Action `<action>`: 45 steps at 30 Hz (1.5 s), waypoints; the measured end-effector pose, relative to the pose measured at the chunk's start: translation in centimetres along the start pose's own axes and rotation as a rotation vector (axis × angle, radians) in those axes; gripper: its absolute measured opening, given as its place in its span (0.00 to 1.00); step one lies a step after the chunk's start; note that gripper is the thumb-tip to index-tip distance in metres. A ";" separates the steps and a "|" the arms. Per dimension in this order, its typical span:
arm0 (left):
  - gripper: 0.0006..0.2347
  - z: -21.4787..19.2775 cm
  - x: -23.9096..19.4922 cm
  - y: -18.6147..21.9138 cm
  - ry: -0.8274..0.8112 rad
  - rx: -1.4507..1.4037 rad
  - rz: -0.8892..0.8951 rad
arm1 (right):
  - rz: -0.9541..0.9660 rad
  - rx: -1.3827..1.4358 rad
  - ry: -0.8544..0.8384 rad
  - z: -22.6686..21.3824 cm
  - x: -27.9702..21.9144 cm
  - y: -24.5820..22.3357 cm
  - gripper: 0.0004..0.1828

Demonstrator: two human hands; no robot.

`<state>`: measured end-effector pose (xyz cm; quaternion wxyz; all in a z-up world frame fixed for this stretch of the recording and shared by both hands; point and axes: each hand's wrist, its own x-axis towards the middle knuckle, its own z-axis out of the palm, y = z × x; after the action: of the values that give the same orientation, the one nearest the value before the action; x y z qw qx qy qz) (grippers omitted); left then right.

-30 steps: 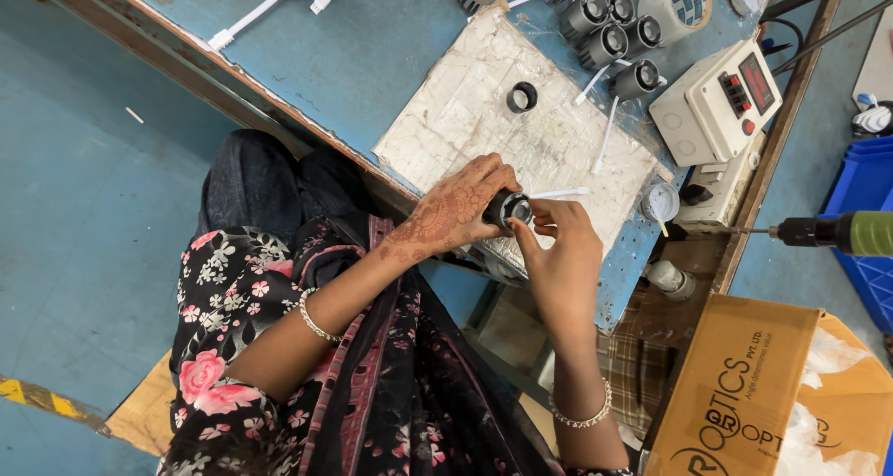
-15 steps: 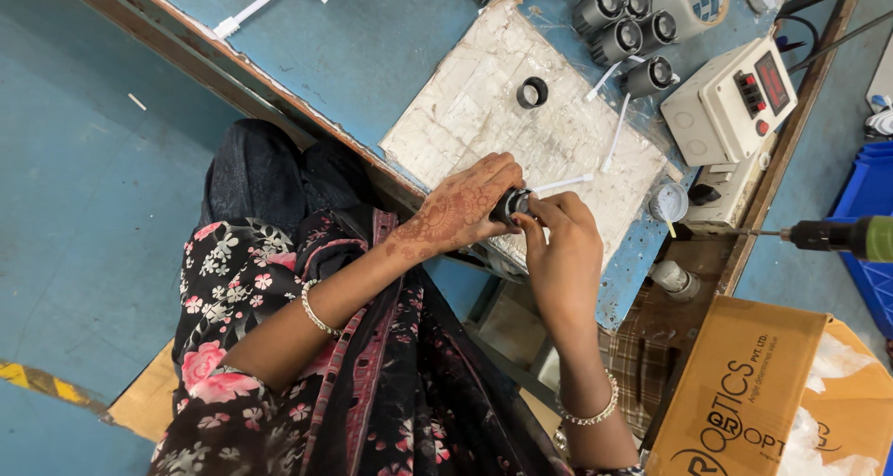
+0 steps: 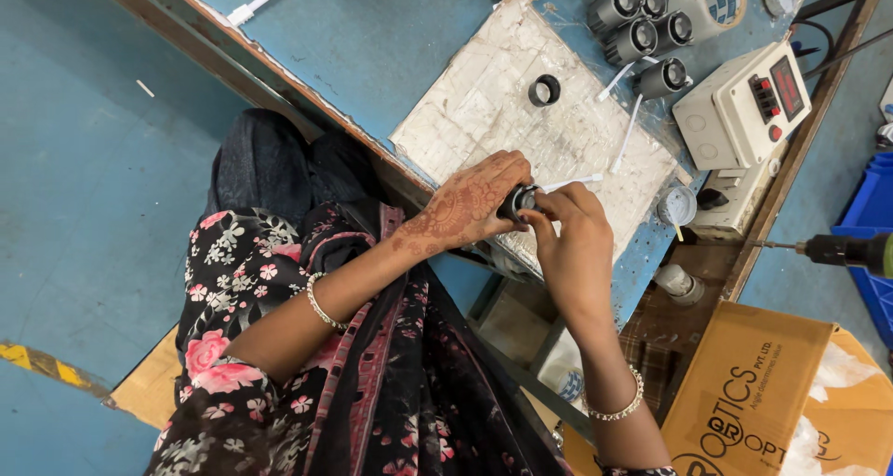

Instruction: The person assembles small cylindrical electronic components by hand, inserting and rotating parts to secure them. The person then places the assembled units into a cardboard box and wraps some in plastic.

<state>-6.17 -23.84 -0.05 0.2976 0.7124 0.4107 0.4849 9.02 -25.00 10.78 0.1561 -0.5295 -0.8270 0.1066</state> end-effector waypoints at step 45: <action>0.23 -0.5 -0.1 0.5 -0.005 -0.032 -0.044 | -0.110 0.223 0.091 0.8 7.5 6.6 0.15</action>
<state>-6.55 -24.15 0.46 0.3205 0.6994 0.4181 0.4830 11.37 -15.40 8.86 0.2570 -0.4669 -0.8299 0.1650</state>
